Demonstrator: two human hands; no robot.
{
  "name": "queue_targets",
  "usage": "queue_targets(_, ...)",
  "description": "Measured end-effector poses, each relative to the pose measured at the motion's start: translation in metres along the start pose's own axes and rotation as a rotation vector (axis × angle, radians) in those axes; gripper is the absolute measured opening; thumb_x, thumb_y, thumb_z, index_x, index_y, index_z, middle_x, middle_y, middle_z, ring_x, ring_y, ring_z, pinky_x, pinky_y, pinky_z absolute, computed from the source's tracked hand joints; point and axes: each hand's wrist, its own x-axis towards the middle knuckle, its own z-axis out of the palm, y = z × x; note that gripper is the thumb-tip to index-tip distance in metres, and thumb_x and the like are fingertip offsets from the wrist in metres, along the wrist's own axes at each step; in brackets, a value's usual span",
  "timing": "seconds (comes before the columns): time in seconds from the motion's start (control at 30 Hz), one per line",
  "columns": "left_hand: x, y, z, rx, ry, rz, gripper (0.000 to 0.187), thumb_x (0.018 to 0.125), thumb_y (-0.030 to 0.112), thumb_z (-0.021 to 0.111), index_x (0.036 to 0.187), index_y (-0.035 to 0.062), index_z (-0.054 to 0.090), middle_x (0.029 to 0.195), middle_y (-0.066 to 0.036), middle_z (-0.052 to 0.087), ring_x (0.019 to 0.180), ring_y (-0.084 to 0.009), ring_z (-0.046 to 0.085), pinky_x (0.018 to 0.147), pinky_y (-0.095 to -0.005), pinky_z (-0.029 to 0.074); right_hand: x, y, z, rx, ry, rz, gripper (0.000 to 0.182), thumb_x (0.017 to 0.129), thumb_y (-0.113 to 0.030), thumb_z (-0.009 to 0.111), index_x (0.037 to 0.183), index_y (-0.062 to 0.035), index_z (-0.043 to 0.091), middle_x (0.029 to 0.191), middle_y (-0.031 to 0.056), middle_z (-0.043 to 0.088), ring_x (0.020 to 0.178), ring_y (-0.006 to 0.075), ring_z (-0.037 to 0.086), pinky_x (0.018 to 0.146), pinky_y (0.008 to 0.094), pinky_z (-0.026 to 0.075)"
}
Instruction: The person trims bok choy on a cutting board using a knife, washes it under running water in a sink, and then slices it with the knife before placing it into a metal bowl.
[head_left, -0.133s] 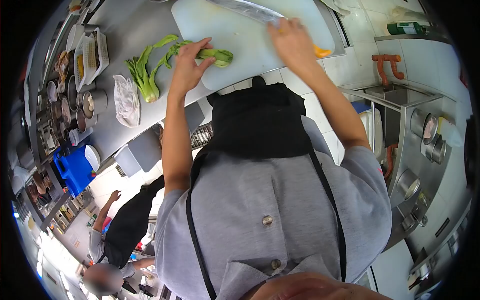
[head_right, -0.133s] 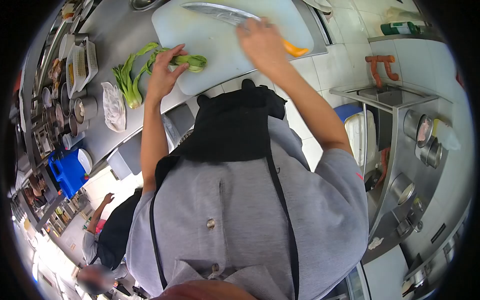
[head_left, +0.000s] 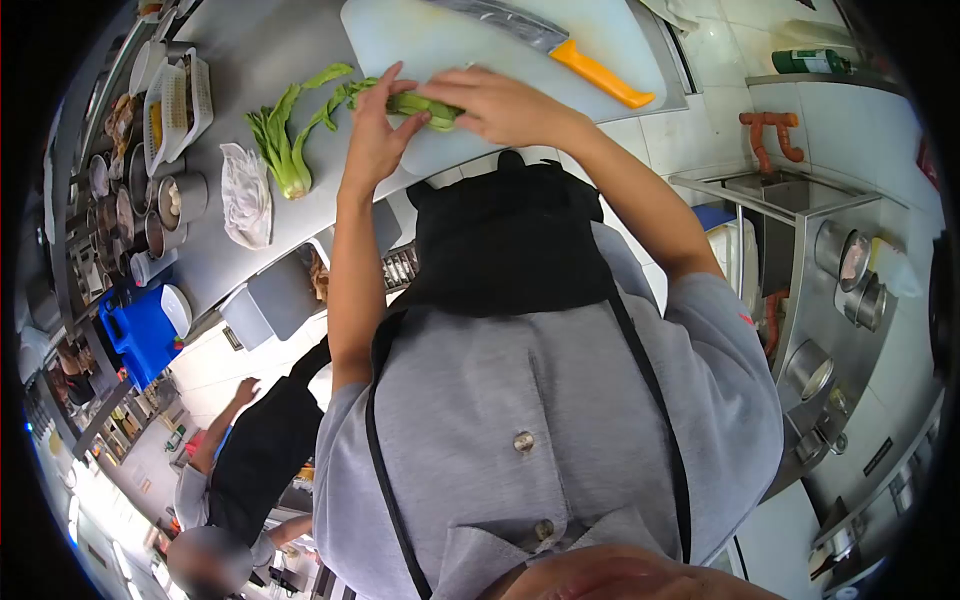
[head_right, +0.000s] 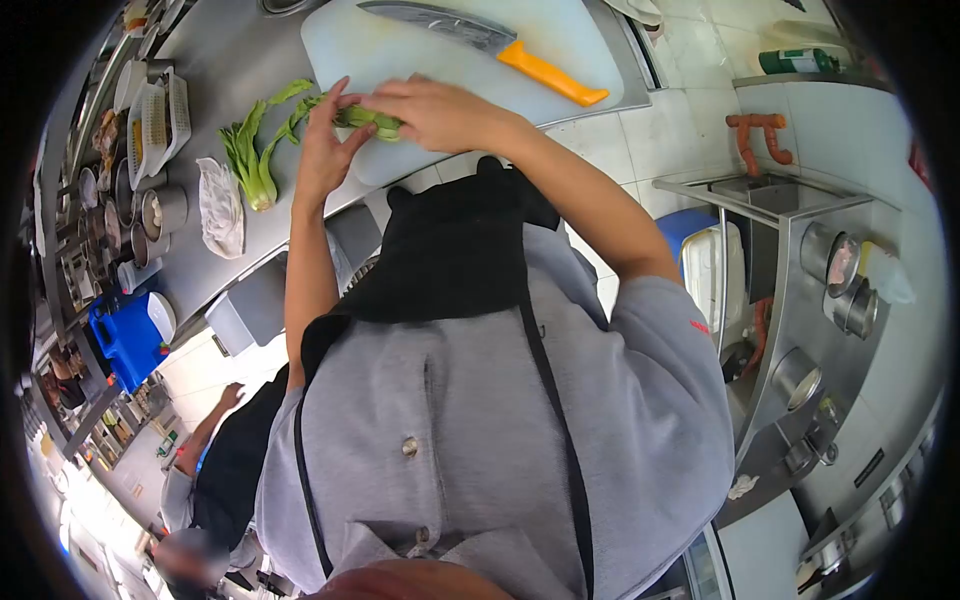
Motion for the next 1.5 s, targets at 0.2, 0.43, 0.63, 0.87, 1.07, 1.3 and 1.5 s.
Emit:
queue_targets(0.2,-0.010,0.001,0.000,-0.053,0.076,-0.075,0.074,0.077,0.013,0.082,0.143,0.0066,0.049,0.124,-0.009,0.067,0.118,-0.0291,0.055,0.105,-0.0404,0.040,-0.010,0.013,0.015,0.310,-0.008,-0.132,0.023,0.082,-0.003,0.064,0.105,-0.0053,0.067,0.106,0.0063,0.065,0.090,0.0331,0.061,0.082,0.0429,0.052)
queue_targets(0.43,-0.019,0.020,0.000,0.290,0.231,0.179,0.064,0.077,0.013,0.083,0.136,0.0089,0.058,0.122,-0.012,0.066,0.117,-0.0255,0.058,0.098,-0.0379,0.045,-0.025,-0.001,-0.024,0.657,0.140,0.078,0.004,0.087,0.001,0.066,0.091,-0.0005,0.066,0.090,0.0077,0.068,0.079,0.0191,0.067,0.068,0.0328,0.053)
queue_targets(0.63,-0.036,0.069,0.005,-0.166,0.269,0.110,0.032,0.081,0.003,0.075,0.113,0.0051,0.070,0.099,-0.012,0.070,0.085,-0.0302,0.067,0.076,-0.0366,0.055,-0.009,-0.020,-0.026,1.074,0.040,0.214,0.013,0.094,0.001,0.061,0.105,0.0032,0.068,0.092,0.0062,0.071,0.082,0.0120,0.067,0.075,0.0266,0.055)
queue_targets(0.87,-0.212,-0.058,-0.065,0.337,0.712,-0.422,0.023,0.082,0.007,0.076,0.104,0.0044,0.074,0.103,-0.015,0.069,0.084,-0.0282,0.069,0.073,-0.0351,0.055,-0.031,0.001,-0.031,0.940,0.241,0.471,0.014,0.097,0.000,0.059,0.108,0.0027,0.068,0.096,0.0077,0.073,0.083,0.0135,0.068,0.077,0.0262,0.055)
queue_targets(1.07,-0.177,-0.034,-0.090,0.484,0.512,-0.453,0.048,0.086,0.015,0.074,0.132,0.0056,0.061,0.129,-0.021,0.063,0.118,-0.0408,0.059,0.097,-0.0456,0.050,-0.051,0.040,-0.060,-0.429,0.213,0.344,0.038,0.085,-0.007,0.070,0.122,-0.0085,0.063,0.109,0.0151,0.064,0.096,0.0313,0.064,0.081,0.0409,0.055)
queue_targets(1.3,-0.009,0.000,0.013,0.437,0.023,0.350,0.054,0.082,0.017,0.076,0.134,0.0152,0.061,0.134,-0.005,0.061,0.132,-0.0249,0.051,0.108,-0.0443,0.040,-0.063,0.067,-0.036,-0.396,0.117,0.446,0.057,0.084,-0.014,0.067,0.137,-0.0125,0.048,0.109,0.0196,0.062,0.099,0.0429,0.062,0.081,0.0500,0.053)
queue_targets(1.5,0.058,-0.010,0.013,0.316,-0.158,0.376,0.051,0.085,0.025,0.074,0.134,0.0178,0.060,0.128,-0.004,0.060,0.120,-0.0255,0.054,0.106,-0.0418,0.036,-0.082,0.036,-0.062,0.142,-0.034,0.823,0.035,0.092,-0.025,0.054,0.119,-0.0030,0.057,0.084,0.0254,0.067,0.084,0.0437,0.066,0.074,0.0533,0.050)
